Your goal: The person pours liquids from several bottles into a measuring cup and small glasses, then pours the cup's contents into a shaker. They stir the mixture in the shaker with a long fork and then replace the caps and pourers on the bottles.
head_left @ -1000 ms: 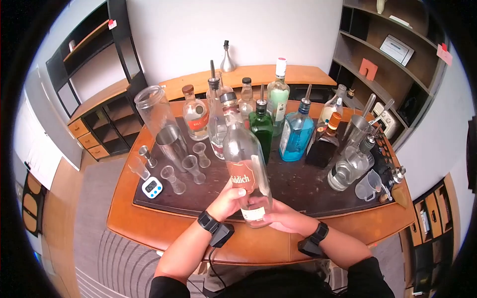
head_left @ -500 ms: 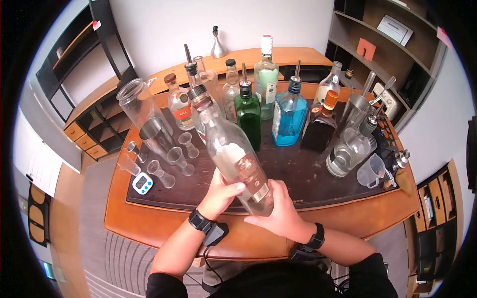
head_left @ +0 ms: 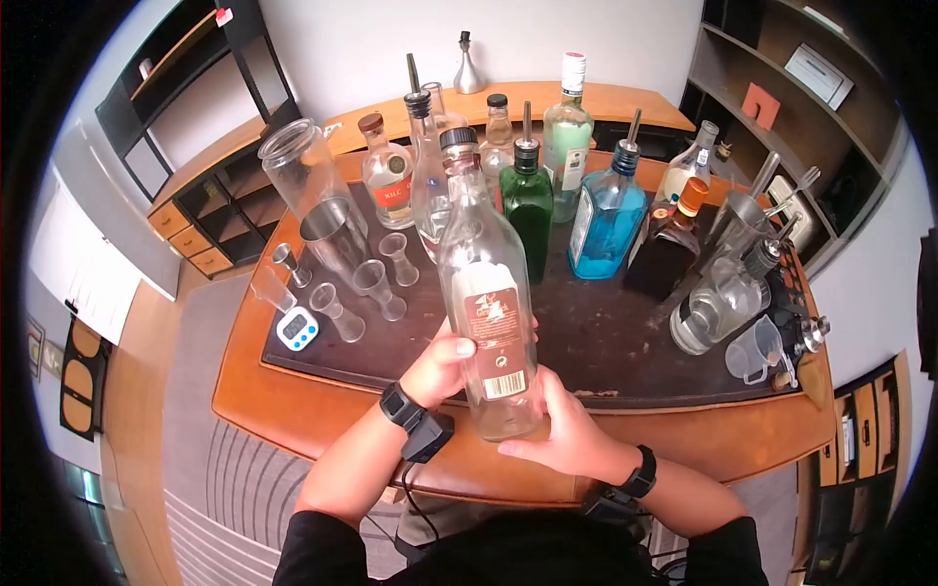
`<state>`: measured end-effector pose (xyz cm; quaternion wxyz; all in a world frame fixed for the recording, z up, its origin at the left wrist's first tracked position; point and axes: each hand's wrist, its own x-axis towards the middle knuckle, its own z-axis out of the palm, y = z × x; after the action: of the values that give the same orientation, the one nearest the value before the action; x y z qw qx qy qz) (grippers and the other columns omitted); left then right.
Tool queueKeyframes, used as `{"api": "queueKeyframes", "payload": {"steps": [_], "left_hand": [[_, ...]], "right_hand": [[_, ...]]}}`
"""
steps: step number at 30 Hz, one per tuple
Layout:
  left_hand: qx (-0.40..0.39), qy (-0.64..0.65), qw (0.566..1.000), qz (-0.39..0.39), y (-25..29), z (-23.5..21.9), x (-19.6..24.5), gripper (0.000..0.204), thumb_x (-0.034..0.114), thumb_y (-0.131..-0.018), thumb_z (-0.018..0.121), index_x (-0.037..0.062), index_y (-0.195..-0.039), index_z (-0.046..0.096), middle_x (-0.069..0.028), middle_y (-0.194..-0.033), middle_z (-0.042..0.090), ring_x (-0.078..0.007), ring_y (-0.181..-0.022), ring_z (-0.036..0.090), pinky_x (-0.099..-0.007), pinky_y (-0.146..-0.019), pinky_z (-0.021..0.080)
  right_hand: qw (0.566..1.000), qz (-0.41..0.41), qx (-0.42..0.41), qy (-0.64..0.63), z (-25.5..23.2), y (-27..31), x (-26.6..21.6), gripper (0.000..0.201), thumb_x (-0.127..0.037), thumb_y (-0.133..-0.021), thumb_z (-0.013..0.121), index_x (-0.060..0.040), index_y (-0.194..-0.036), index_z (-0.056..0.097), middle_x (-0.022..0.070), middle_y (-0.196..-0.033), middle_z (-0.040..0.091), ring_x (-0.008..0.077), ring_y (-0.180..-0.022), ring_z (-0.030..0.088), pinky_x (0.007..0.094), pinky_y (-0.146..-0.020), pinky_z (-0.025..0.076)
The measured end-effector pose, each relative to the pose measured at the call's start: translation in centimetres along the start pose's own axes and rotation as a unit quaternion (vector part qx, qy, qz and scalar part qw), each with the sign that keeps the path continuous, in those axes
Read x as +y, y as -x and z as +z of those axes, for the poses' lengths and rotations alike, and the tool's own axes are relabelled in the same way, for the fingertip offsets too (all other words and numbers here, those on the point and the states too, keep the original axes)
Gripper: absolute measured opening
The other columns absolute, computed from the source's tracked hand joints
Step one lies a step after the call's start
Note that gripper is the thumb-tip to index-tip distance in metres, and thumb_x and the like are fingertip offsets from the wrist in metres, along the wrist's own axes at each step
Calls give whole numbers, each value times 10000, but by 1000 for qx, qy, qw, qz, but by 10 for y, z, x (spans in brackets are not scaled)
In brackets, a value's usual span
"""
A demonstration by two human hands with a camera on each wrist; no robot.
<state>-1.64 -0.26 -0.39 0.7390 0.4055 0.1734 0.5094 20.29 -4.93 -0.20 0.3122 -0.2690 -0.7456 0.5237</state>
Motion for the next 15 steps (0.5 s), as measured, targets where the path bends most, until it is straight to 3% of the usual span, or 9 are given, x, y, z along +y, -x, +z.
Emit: {"api": "queueKeyframes", "payload": {"steps": [15], "left_hand": [[-11,18,1000,-1,-1,0,2,887,424,-732,782,13,-1438,436,-192,-1323,597,-304,-1222,606,-459,-1061,491]], "right_hand": [[1000,-14,0,-7,0,0,-1,904,-209,-832,847,30,-1488,272,216,-1399,517,282,-1301,541,404,-1083,443]]}}
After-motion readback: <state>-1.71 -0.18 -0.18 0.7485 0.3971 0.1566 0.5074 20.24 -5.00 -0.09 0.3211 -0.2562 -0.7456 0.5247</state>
